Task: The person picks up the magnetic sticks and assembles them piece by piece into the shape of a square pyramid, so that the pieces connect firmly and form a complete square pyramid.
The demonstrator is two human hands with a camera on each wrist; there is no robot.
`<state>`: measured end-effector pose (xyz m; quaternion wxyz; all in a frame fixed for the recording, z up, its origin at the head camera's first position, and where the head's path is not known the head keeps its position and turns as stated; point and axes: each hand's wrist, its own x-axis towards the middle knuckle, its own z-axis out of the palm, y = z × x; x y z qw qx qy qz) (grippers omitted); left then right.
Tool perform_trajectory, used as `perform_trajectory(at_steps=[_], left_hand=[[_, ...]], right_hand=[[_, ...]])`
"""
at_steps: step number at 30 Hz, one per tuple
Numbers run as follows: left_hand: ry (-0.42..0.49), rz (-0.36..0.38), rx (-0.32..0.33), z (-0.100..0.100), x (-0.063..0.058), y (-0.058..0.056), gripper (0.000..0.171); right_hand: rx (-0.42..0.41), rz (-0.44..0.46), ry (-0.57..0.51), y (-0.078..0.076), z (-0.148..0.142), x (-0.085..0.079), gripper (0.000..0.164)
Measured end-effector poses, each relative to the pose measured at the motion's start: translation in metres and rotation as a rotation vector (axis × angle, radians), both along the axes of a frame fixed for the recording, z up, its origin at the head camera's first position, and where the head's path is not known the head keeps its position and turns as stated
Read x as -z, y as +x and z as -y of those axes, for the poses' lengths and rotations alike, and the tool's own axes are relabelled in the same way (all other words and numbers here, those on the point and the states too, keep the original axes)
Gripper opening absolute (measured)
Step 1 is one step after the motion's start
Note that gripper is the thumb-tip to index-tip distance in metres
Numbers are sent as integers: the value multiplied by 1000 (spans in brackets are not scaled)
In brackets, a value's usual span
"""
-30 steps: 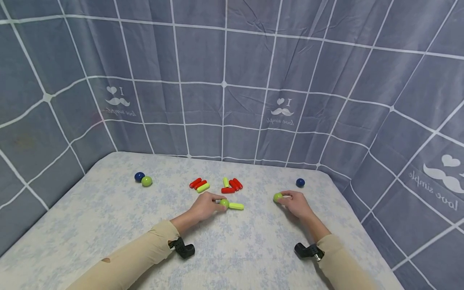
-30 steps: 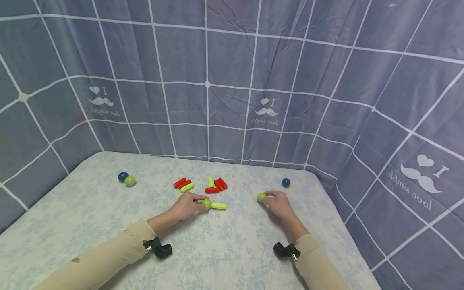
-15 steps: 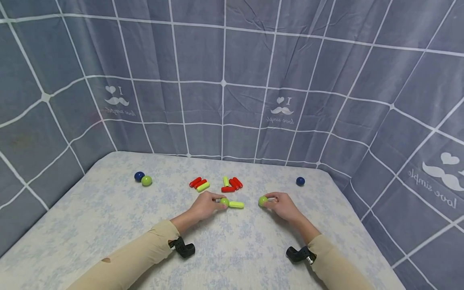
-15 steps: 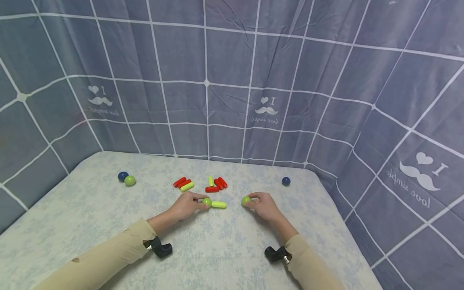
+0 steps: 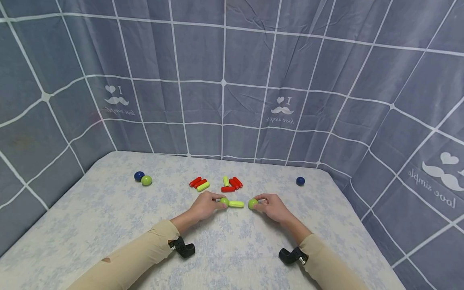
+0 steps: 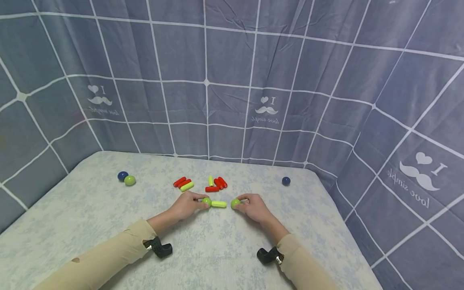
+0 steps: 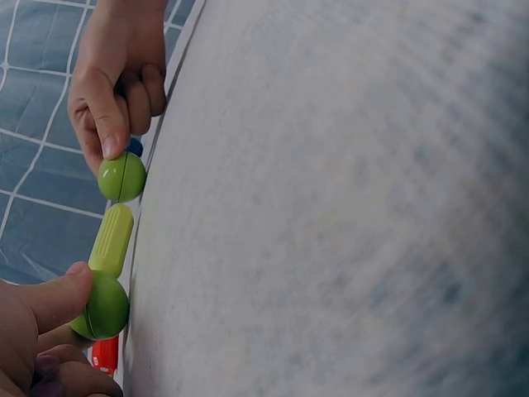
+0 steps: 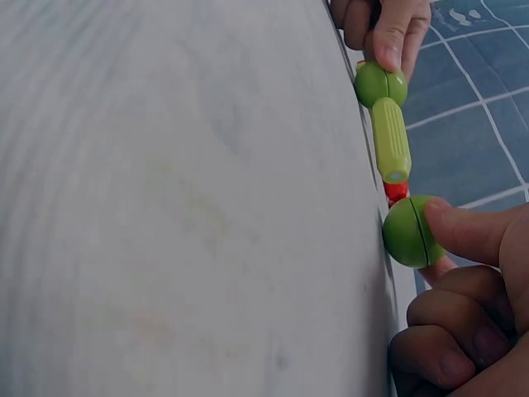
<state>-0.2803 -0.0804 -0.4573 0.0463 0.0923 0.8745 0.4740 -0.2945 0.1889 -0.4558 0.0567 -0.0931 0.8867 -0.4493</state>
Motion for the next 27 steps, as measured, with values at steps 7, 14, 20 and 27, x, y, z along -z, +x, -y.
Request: perform_trajectory(at_steps=[7,14,20,27], left_hand=[[-4,-3,-3,0,0,1,38],[-5,3,-17,0,-1,1,36],[-11,12,-12,1,0,0,34],[-23,15,-3,1,-2,0,36]], right_hand=[[-19,26,-12,0,9,2,34],[-17,57,-46,1,13,1,33],[6,84,-53,2,12,-1,38],[12,96,-60,2,13,-2,42]])
